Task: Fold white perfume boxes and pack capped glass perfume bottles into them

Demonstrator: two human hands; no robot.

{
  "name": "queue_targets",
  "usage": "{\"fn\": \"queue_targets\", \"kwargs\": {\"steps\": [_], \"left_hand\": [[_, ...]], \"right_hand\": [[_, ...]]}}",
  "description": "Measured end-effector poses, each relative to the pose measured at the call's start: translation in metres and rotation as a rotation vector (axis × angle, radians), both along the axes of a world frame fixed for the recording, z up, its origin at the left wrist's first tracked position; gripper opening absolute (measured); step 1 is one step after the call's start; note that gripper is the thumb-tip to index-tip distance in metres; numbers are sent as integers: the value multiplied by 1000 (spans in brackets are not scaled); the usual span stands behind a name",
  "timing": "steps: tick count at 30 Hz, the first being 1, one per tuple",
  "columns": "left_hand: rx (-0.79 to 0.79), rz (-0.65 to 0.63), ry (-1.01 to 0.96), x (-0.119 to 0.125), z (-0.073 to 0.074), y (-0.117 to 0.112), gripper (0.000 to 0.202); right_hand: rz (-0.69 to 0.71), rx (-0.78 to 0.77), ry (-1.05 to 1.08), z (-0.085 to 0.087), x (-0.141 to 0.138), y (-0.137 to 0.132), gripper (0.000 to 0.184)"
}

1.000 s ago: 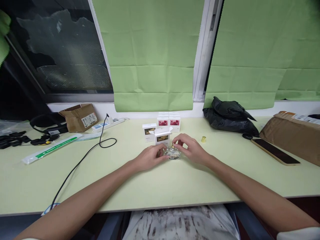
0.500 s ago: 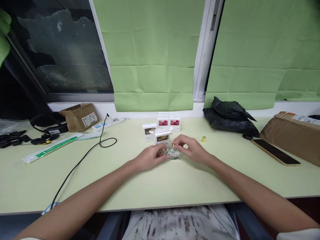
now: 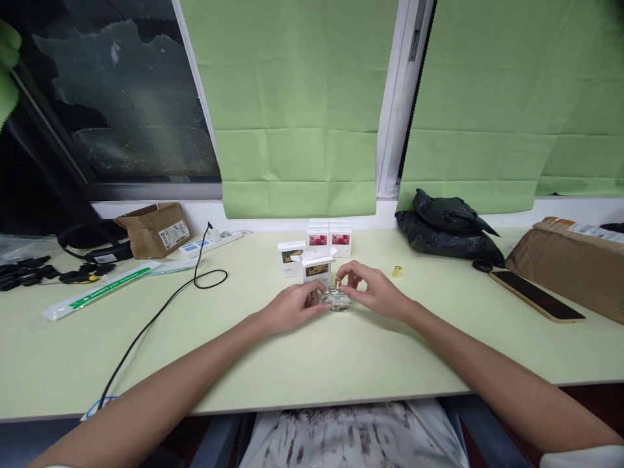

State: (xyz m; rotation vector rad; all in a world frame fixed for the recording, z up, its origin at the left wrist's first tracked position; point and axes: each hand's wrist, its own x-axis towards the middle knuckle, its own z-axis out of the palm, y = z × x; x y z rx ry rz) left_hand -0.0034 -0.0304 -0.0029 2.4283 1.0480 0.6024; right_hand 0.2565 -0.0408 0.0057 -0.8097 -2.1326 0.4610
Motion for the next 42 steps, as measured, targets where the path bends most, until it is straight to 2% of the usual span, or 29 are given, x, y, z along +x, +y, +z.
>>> {"fn": "queue_targets", "kwargs": {"steps": [3, 6, 8, 10, 12, 15, 18, 21, 24, 27, 30, 35, 42], "left_hand": [[-8, 2, 4, 0, 0, 0, 34], [-6, 7, 16, -1, -1, 1, 33], [1, 5, 21, -1, -1, 2, 33], [3, 4, 23, -1, -2, 2, 32], [2, 6, 22, -2, -2, 3, 32], [-4, 2, 15, -2, -2, 3, 33], [-6, 6, 3, -2, -3, 3, 33], [-3, 9, -10, -2, -3, 2, 34], [-1, 9, -5, -1, -2, 2, 34], [-2, 11, 2, -1, -1, 1, 34], [-3, 11, 4, 0, 0, 1, 34], [-3, 4, 2, 0, 1, 0, 33], [-2, 0, -12, 0, -1, 0, 33]], "right_hand": [[-120, 115, -65, 0, 9, 8, 17], [-398, 272, -247, 1, 27, 23, 19], [-593, 318, -444, 1, 41, 34, 20], [-782, 271, -619, 0, 56, 43, 21], [-950, 133, -724, -4, 68, 48, 24], [-1029, -88, -762, -12, 80, 52, 28], [-966, -152, -748, -17, 82, 53, 22], [-857, -128, -723, -17, 71, 52, 14], [-681, -52, -590, -13, 49, 44, 13], [-413, 100, -91, -7, 24, 30, 18], [-297, 210, 133, -1, 6, 13, 16], [-175, 342, 163, 1, -5, 0, 14], [-111, 369, 171, -4, -12, 3, 12]]}}
